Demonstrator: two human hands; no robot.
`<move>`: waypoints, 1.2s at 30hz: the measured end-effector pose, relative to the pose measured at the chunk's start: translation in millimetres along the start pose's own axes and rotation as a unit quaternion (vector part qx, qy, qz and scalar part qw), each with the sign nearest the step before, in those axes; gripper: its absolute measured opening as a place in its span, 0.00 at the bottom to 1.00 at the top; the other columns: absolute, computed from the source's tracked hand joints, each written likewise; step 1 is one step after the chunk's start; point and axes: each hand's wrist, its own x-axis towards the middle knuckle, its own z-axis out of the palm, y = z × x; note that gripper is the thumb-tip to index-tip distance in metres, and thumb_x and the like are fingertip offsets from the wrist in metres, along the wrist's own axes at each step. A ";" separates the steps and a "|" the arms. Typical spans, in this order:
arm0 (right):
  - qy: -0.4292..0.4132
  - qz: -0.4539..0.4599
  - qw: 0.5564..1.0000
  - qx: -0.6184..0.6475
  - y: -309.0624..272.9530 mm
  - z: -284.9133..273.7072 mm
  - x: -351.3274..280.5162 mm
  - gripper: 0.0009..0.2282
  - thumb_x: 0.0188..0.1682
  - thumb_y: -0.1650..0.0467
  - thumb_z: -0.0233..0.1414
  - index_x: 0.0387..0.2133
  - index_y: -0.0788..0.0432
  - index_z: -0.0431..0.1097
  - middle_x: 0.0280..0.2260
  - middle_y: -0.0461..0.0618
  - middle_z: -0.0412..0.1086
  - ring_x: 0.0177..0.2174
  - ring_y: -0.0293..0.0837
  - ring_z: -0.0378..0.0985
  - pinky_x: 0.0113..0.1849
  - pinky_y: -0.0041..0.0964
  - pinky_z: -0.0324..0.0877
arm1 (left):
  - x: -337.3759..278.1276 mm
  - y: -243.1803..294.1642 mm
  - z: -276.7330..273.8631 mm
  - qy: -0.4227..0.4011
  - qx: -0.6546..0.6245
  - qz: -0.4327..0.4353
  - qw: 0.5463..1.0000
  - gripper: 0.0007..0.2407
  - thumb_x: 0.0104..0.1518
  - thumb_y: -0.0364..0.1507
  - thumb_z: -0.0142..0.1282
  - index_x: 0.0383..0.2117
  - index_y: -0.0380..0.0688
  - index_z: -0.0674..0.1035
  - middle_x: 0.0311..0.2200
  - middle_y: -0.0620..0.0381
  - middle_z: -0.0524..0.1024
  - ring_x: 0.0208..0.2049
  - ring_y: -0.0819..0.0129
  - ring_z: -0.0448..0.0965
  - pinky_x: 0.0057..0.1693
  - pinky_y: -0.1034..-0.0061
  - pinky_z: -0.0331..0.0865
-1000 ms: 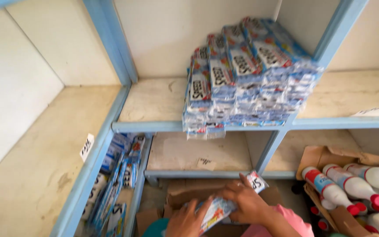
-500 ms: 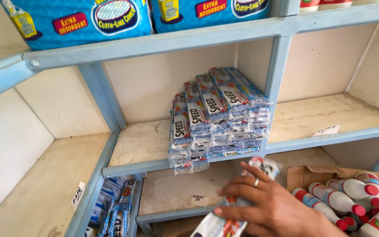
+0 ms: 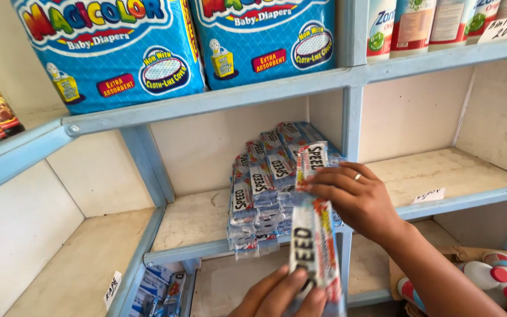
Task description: Stocking detergent bars from a box onto a shelf.
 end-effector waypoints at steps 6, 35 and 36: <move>-0.002 0.121 0.991 0.053 26.2 12.8 -25.7 0.15 0.41 0.76 0.58 0.43 0.51 0.76 0.49 0.43 0.76 0.51 0.47 0.77 0.52 0.47 0.70 | 66.8 9.0 27.8 0.029 0.015 -0.001 0.999 0.13 0.61 0.28 0.65 0.52 0.51 0.80 0.46 0.52 0.82 0.48 0.56 0.86 0.51 0.66 0.84; 0.193 0.146 0.964 0.108 -10.5 -25.3 -109.4 0.21 0.39 0.62 0.63 0.45 0.59 0.73 0.45 0.56 0.77 0.46 0.52 0.82 0.50 0.46 0.74 | 91.1 5.3 83.4 -0.012 -0.305 -0.109 0.946 0.08 0.65 0.23 0.60 0.48 0.37 0.79 0.52 0.41 0.78 0.58 0.47 0.81 0.63 0.53 0.71; 0.195 0.149 0.964 0.106 -8.4 -25.1 -108.5 0.21 0.39 0.62 0.63 0.45 0.59 0.73 0.45 0.55 0.77 0.46 0.52 0.82 0.50 0.45 0.75 | 96.5 3.1 85.1 -0.070 -0.400 -0.134 0.904 0.10 0.60 0.19 0.57 0.47 0.29 0.77 0.52 0.31 0.76 0.58 0.38 0.76 0.61 0.47 0.66</move>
